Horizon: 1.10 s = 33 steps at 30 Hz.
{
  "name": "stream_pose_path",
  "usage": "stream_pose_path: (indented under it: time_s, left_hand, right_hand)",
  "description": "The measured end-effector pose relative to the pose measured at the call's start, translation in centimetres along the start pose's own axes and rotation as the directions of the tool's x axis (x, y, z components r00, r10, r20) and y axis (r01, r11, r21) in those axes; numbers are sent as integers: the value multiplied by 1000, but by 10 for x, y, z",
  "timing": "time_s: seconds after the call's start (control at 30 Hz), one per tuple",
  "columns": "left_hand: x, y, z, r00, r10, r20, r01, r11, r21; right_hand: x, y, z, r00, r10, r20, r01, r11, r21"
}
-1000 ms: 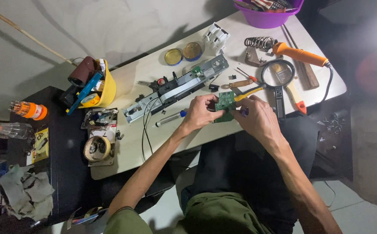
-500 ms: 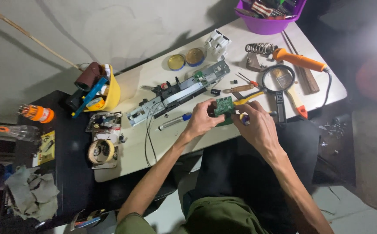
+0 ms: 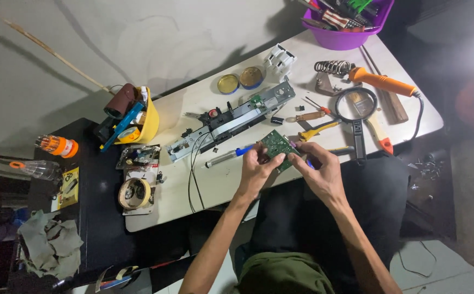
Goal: Soldering components on a small circuit board at a workbench
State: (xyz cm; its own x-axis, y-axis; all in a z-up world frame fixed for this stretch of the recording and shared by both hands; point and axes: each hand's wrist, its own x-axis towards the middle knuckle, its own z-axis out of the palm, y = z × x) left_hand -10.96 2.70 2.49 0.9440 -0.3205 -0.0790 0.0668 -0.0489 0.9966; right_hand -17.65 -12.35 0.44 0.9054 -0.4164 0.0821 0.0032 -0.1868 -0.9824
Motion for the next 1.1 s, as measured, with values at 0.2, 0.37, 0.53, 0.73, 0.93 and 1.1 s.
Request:
stream_pose_path:
  time_s: [0.2,0.37,0.53,0.73,0.93,1.1]
  left_hand:
    - [-40,37,9,998,-35,-49,32,998,-46]
    - [-58,33,3,994,-33,-106,29,999,-41]
    - [-54,9,-6,988,-47,-150,43,999,-30]
    - [-42,10,-9,987,-92,-132,85,995,-60]
    - [-23,12,-11,987,-132,-87,121,986,-118]
    - [-9,2,-8,979,-191,-74,179,973,-146]
  right_hand:
    - [-22,-5,8,999,20,-27,-17,994,107]
    - [-36,-14,15,997,78,-17,-74,980,184]
    - [-39,-8,20,986,165,-29,-153,957,245]
    - [-37,0,23,974,224,-42,-206,943,261]
    - [-21,-4,15,983,179,-37,-170,970,173]
    - [-17,-22,11,991,136,-18,-133,986,101]
